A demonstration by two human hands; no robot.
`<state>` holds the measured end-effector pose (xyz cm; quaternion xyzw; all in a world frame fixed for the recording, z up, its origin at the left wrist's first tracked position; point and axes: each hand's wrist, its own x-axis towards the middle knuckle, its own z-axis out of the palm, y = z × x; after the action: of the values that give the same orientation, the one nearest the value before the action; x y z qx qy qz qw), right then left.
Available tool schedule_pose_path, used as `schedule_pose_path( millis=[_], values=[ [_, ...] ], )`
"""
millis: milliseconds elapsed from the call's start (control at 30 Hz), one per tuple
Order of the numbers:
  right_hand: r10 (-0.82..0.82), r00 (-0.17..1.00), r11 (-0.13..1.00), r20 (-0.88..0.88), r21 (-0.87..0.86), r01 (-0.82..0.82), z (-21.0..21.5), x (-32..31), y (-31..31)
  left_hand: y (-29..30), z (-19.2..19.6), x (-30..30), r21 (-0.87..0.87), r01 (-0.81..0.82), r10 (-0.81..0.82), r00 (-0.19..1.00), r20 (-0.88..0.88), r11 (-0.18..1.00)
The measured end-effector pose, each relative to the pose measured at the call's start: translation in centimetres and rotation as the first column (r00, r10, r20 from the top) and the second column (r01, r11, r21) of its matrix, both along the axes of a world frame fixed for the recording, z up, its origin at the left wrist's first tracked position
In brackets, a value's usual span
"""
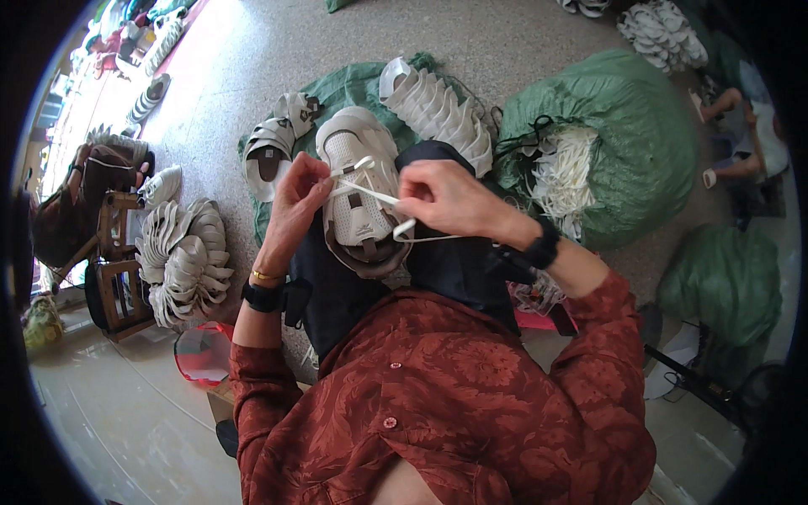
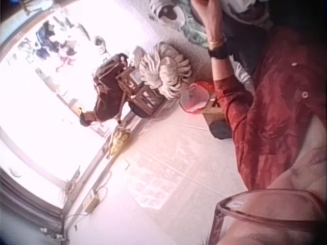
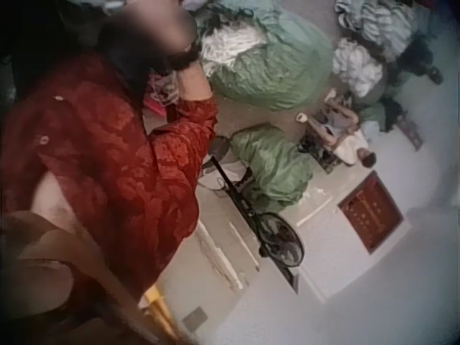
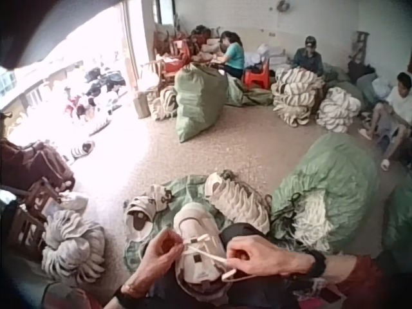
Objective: Lacing a white shoe in a shoe manufacturing workshop.
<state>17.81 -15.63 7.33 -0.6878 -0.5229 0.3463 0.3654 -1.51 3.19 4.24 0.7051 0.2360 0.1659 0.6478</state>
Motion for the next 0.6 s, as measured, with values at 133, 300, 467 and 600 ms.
schedule_pose_path(
  millis=[133, 300, 467, 600],
  values=[
    [-0.034, 0.994, 0.995, -0.105, -0.095, 0.024, -0.3, 1.6, -2.2, -0.2, -0.2, -0.4, 0.032, 0.020, -0.020, 1.000, -0.003, 0.999],
    [-0.087, 0.958, 0.996, -0.273, -0.016, 0.086, -2.0, 0.9, 0.1, -0.6, 0.4, -1.0, 0.051, 0.004, -0.002, 0.999, -0.037, 0.999],
    [-0.142, 0.946, 0.990, -0.291, -0.026, 0.141, -2.0, -0.5, 2.8, -0.5, 1.8, -1.3, 0.047, 0.034, -0.027, 0.989, -0.144, 0.998],
    [-0.096, 0.992, 0.993, -0.082, 0.064, 0.101, -1.0, -1.8, 2.8, -0.4, 3.7, -2.3, -0.105, 0.038, -0.057, 0.982, -0.181, 0.994]
  ],
)
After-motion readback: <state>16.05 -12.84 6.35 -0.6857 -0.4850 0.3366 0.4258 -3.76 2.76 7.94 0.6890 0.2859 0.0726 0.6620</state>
